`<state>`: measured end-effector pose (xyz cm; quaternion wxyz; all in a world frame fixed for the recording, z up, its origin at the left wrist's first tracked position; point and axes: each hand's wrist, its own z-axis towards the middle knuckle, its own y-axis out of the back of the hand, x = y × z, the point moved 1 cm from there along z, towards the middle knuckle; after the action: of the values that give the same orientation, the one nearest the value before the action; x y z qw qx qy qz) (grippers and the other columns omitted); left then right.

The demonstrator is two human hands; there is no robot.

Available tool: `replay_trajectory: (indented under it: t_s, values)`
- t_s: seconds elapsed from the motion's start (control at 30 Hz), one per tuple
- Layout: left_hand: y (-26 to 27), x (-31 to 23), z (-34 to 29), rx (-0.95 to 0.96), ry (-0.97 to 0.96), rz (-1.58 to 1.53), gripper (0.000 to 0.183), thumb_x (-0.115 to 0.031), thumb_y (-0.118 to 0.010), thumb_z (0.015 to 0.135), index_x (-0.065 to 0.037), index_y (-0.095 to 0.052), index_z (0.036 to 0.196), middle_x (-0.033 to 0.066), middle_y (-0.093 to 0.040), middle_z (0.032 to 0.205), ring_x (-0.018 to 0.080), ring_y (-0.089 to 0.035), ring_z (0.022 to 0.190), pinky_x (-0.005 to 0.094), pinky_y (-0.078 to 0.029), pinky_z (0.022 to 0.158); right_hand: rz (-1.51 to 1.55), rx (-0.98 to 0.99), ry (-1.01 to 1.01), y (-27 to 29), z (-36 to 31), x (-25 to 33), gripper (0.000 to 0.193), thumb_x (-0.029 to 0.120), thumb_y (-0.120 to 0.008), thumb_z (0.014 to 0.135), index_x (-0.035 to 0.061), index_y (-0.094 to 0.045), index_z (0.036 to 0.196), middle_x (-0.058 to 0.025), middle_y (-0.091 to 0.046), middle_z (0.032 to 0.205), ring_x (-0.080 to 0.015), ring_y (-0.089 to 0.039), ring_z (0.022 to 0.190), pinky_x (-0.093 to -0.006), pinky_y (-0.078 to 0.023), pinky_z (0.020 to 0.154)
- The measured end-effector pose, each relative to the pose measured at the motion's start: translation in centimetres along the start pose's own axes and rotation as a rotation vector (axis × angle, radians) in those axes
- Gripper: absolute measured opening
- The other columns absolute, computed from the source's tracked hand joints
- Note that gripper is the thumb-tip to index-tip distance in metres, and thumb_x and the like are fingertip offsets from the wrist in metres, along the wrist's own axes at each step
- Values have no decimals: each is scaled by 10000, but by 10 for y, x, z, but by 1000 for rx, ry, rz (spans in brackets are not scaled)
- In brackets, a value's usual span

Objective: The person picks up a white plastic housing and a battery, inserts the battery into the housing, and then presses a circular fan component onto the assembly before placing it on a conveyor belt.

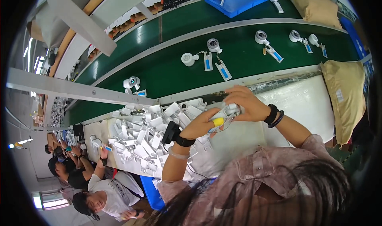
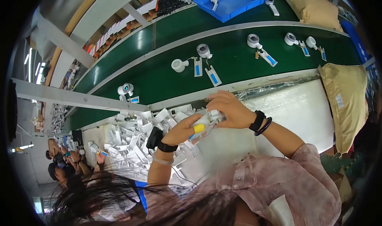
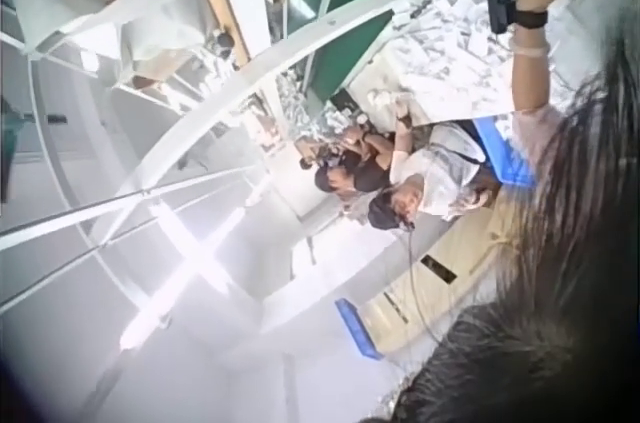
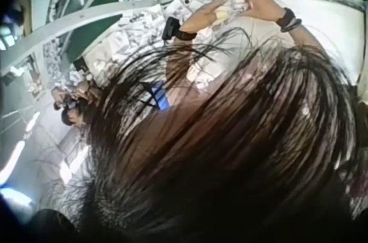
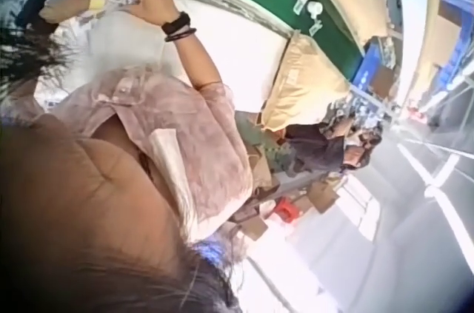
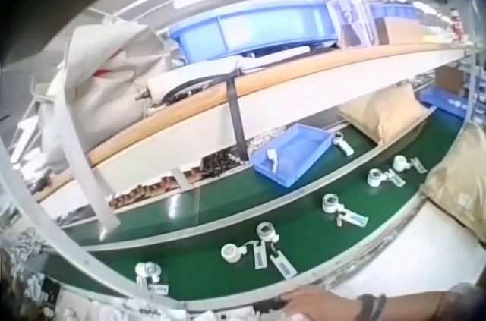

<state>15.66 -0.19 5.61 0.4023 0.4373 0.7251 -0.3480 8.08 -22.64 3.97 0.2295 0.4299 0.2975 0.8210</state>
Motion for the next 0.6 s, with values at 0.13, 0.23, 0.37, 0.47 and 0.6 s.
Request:
replay_trajectory:
  t_s: [0.13,0.23,0.37,0.47,0.6]
  values:
    - [-11,-13,-19,180,-4,280,272,-167,-534,956,-35,-509,1192,49,-618,884,96,-542,595,241,-442,546,373,201,-108,8,-19,24,439,234,-835,705,77,-587,1032,-102,-621,1043,-301,-596,967,-382,-463,842]
    - [-30,-35,-31,144,90,481,308,-211,-571,933,-57,-512,1192,66,-648,834,134,-584,613,276,-466,565,436,263,-168,8,-36,33,370,234,-840,708,66,-614,948,-91,-637,976,-286,-615,914,-363,-476,806]
    - [-55,-35,-44,-224,-139,1149,341,-220,-602,886,-78,-514,1183,186,-654,811,341,-638,691,430,-487,601,432,180,-77,6,-54,49,291,274,-789,768,46,-646,879,-94,-627,837,-262,-597,761,-347,-473,671]
    - [-76,-27,-43,-442,-196,1132,343,-204,-597,874,-86,-513,1185,247,-635,850,427,-614,779,513,-466,640,555,224,-221,19,-63,69,233,247,-748,817,43,-659,886,-94,-624,811,-248,-592,742,-337,-466,657]
    - [-92,-20,-48,-520,-312,988,358,-112,-573,856,-47,-455,1188,170,-651,806,332,-649,685,447,-509,601,695,175,-293,22,-79,79,122,122,-685,876,13,-672,930,-92,-655,840,-154,-631,791,-318,-486,703]
